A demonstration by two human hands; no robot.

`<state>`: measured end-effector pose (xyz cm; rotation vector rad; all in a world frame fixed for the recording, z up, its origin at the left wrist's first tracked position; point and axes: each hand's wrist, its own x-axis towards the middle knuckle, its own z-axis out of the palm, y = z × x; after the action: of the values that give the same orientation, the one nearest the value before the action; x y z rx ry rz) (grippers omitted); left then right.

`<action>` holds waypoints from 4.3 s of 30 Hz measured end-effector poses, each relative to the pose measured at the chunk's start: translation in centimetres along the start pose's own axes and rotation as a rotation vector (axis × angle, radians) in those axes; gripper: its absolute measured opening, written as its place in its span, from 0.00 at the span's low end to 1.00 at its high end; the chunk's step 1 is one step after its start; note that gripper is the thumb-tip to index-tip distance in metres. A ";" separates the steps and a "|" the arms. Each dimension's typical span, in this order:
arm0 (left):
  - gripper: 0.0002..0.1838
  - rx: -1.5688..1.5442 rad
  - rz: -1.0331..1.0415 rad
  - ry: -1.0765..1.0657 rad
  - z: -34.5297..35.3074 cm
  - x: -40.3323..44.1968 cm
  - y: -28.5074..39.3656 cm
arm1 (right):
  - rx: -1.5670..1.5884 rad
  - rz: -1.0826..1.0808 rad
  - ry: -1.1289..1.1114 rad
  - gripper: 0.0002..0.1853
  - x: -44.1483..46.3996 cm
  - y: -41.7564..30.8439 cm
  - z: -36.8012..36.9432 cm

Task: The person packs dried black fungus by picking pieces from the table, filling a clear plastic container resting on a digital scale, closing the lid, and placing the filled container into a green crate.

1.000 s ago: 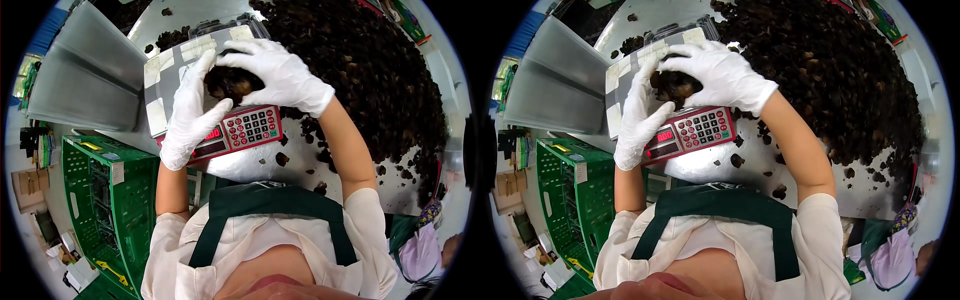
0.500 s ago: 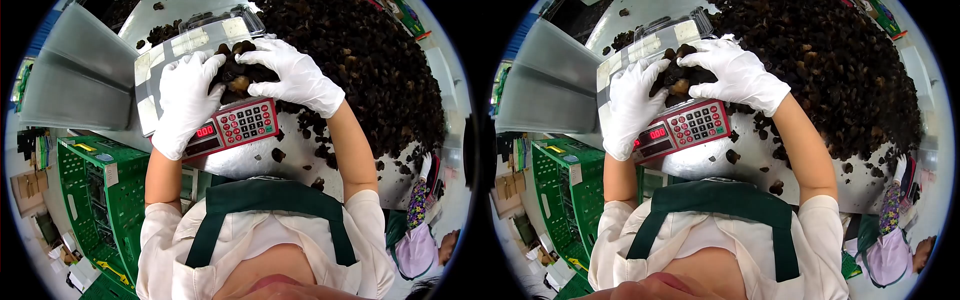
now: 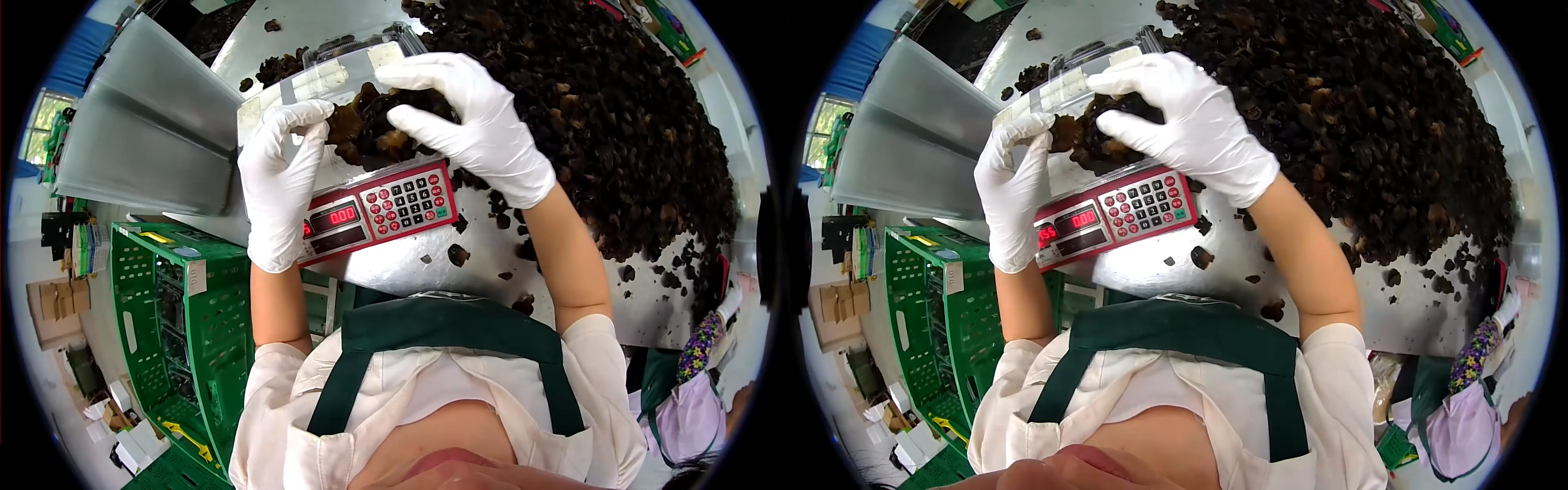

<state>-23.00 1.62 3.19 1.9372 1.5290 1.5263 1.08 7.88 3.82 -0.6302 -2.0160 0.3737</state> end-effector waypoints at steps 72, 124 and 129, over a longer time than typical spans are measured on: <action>0.27 0.261 -0.002 0.097 -3.5 -6.0 1.4 | -0.455 0.688 -0.247 0.10 -25.3 -5.5 -4.7; 0.19 0.144 0.025 -0.289 -2.6 -3.4 -0.9 | 0.266 0.740 -0.070 0.17 -4.4 0.9 -5.1; 0.20 -0.062 -0.065 -0.164 -3.3 -3.4 -1.4 | 0.269 0.893 0.023 0.16 -9.0 1.4 -6.0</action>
<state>-26.20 -1.81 1.68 1.9066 1.4446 1.3368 10.36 3.90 -0.29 -1.3270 -1.5189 1.1279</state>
